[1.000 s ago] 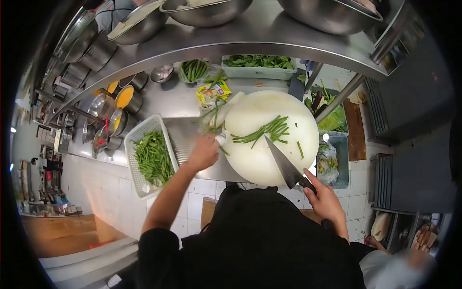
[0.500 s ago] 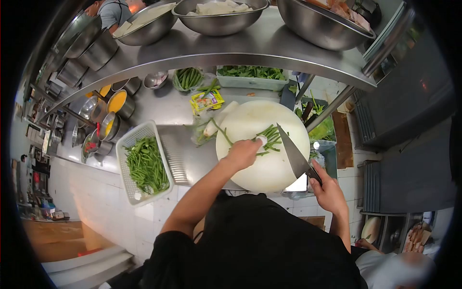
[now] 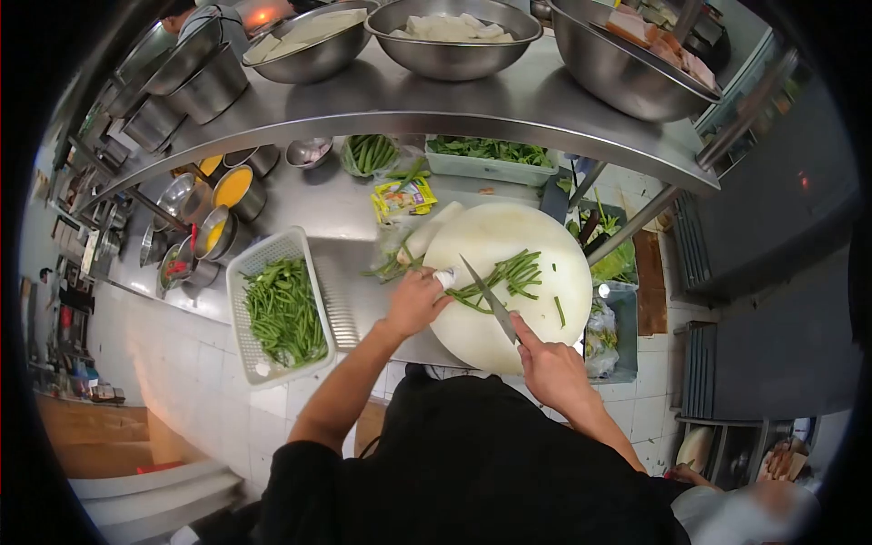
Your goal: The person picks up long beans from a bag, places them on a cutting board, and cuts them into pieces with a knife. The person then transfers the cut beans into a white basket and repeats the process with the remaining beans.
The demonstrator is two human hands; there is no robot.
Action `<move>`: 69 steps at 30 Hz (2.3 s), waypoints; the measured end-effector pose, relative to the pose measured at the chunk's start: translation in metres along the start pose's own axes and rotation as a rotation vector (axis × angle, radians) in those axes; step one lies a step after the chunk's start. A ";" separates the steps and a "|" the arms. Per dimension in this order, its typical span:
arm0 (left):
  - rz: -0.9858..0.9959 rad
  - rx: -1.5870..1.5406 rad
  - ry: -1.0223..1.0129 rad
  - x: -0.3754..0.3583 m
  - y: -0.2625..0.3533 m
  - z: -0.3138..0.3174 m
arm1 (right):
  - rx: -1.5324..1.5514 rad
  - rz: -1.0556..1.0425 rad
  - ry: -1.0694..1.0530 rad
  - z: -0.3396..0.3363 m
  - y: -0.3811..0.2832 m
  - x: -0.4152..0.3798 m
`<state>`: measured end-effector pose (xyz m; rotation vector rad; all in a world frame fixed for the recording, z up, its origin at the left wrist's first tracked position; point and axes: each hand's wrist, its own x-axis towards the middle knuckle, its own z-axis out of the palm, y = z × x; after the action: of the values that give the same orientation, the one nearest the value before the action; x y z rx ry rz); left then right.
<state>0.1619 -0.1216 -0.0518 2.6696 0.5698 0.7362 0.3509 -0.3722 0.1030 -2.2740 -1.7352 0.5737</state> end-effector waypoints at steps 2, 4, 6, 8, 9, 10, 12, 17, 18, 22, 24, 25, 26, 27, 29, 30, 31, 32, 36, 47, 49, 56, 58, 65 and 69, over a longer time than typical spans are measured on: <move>-0.001 -0.008 0.063 -0.004 0.009 0.005 | -0.043 -0.019 -0.032 0.001 -0.005 0.009; -0.167 -0.077 0.104 -0.007 0.021 0.003 | -0.089 -0.034 -0.072 0.003 -0.003 0.020; -0.183 -0.070 0.053 -0.014 0.022 0.008 | -0.114 -0.025 -0.071 0.010 0.003 0.034; -0.188 -0.058 0.012 -0.015 0.026 0.009 | -0.055 -0.041 -0.093 0.000 0.021 0.051; -0.196 -0.069 -0.009 -0.016 0.032 0.006 | 0.008 -0.060 -0.117 -0.003 0.032 0.055; -0.203 -0.083 -0.034 -0.017 0.036 0.006 | 0.011 -0.051 -0.116 0.002 0.048 0.055; -0.167 -0.085 -0.011 -0.015 0.039 0.009 | 0.289 -0.168 0.048 0.006 0.074 0.054; -0.141 -0.089 0.161 -0.004 0.018 0.027 | 0.950 0.338 -0.007 -0.029 0.085 -0.018; -0.136 -0.105 0.157 -0.001 0.008 0.032 | 0.944 0.354 0.001 -0.026 0.096 -0.033; -0.348 -0.064 0.195 0.025 -0.038 0.027 | 1.105 0.430 0.093 -0.002 0.137 -0.091; -0.480 -0.195 0.153 0.044 -0.058 0.018 | 1.216 0.499 0.145 0.014 0.147 -0.110; -0.617 -0.317 0.116 0.051 -0.066 0.015 | 1.193 0.539 0.167 0.021 0.149 -0.115; -0.610 -0.321 0.114 0.057 -0.073 0.013 | 1.193 0.543 0.175 0.027 0.152 -0.118; -0.571 -0.266 0.120 0.061 -0.081 0.012 | 1.218 0.561 0.174 0.030 0.152 -0.119; -0.697 -0.165 -0.047 0.079 -0.063 -0.010 | 1.264 0.590 0.177 0.041 0.153 -0.119; -0.694 -0.164 -0.048 0.082 -0.054 -0.009 | 1.266 0.590 0.179 0.044 0.152 -0.119; -0.432 0.032 0.109 0.083 -0.046 -0.007 | 1.279 0.598 0.180 0.046 0.151 -0.117; -0.166 0.224 0.261 0.085 -0.038 -0.004 | 1.292 0.604 0.181 0.048 0.149 -0.115; -0.176 0.107 0.028 0.104 0.012 0.036 | 1.269 0.578 0.195 0.056 0.138 -0.082; -0.240 -0.296 0.283 0.100 0.094 0.105 | 1.299 0.400 0.041 0.078 0.055 0.054; -0.176 -0.351 0.404 0.101 0.087 0.089 | 1.295 0.358 0.046 0.080 0.041 0.061; -0.248 -0.080 0.750 0.038 0.028 -0.050 | 1.169 -0.020 -0.116 0.091 -0.063 0.106; -0.340 0.092 0.827 -0.008 -0.007 -0.087 | 1.009 -0.350 -0.123 0.123 -0.100 0.134; -1.072 0.285 0.677 -0.161 -0.135 -0.174 | 0.770 -0.145 -0.568 0.102 -0.243 0.157; -1.004 0.733 0.602 -0.186 -0.141 -0.165 | 0.878 -0.396 -0.040 0.183 -0.162 0.163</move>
<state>-0.1146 -0.0518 -0.0501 2.0885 2.4572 1.0897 0.1663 -0.1813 -0.0236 -1.2917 -1.4599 1.0282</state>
